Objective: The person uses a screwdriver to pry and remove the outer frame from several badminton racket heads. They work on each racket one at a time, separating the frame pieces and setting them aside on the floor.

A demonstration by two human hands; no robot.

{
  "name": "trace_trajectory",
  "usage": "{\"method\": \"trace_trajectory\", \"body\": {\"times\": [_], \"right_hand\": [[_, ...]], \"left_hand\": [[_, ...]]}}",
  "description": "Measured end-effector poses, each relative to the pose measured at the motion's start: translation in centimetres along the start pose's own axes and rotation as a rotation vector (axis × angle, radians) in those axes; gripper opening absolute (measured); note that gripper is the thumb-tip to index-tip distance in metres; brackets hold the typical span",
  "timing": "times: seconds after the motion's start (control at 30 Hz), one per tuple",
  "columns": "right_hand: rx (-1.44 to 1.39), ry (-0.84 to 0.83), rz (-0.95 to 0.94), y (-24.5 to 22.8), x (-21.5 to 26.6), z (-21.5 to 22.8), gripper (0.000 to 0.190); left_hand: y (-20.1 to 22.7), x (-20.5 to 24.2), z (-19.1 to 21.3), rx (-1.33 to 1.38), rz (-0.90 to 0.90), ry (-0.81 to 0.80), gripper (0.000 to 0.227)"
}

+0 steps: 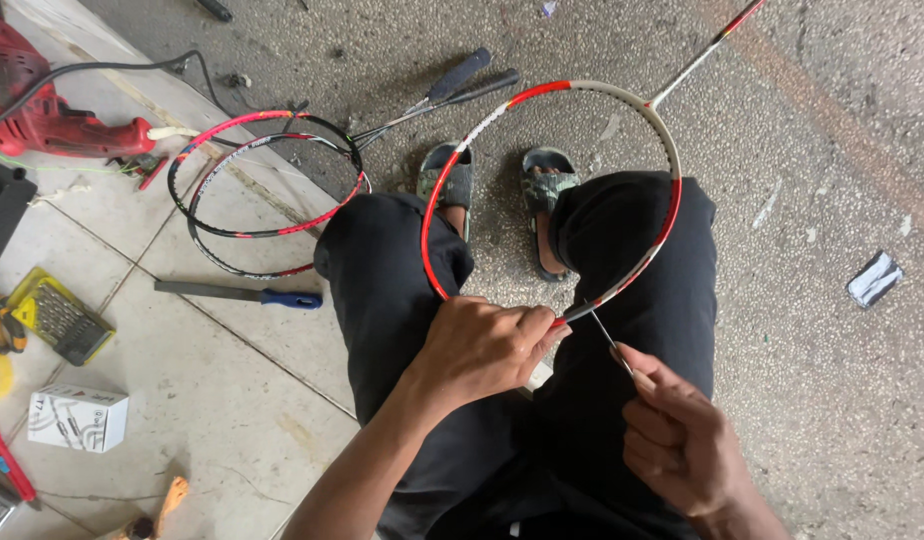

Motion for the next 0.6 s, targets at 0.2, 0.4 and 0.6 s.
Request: {"method": "trace_trajectory", "body": {"times": [0.2, 0.4, 0.6], "right_hand": [[1.179, 0.196, 0.816, -0.7, 1.1, -1.5, 0.025], [0.052, 0.007, 0.014, -0.9, -0.9, -0.3, 0.034], [1.213, 0.180, 0.811, -1.0, 0.2, -1.6, 0.028]], "left_hand": [[0.0, -0.1, -0.3, -0.006, 0.003, -0.007, 0.030], [-0.2, -0.2, -0.5, -0.026, -0.006, -0.029, 0.029], [-0.4, -0.4, -0.6, -0.021, -0.007, -0.051, 0.026]]}}
Point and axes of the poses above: each hand's wrist, its own x-axis away from the middle knuckle, its own z-axis out of the back of the hand, y = z × x, the point moved 3 cm from there along -x, towards the middle knuckle, and after that the axes turned 2 degrees about -x, right-handed, at the moved point
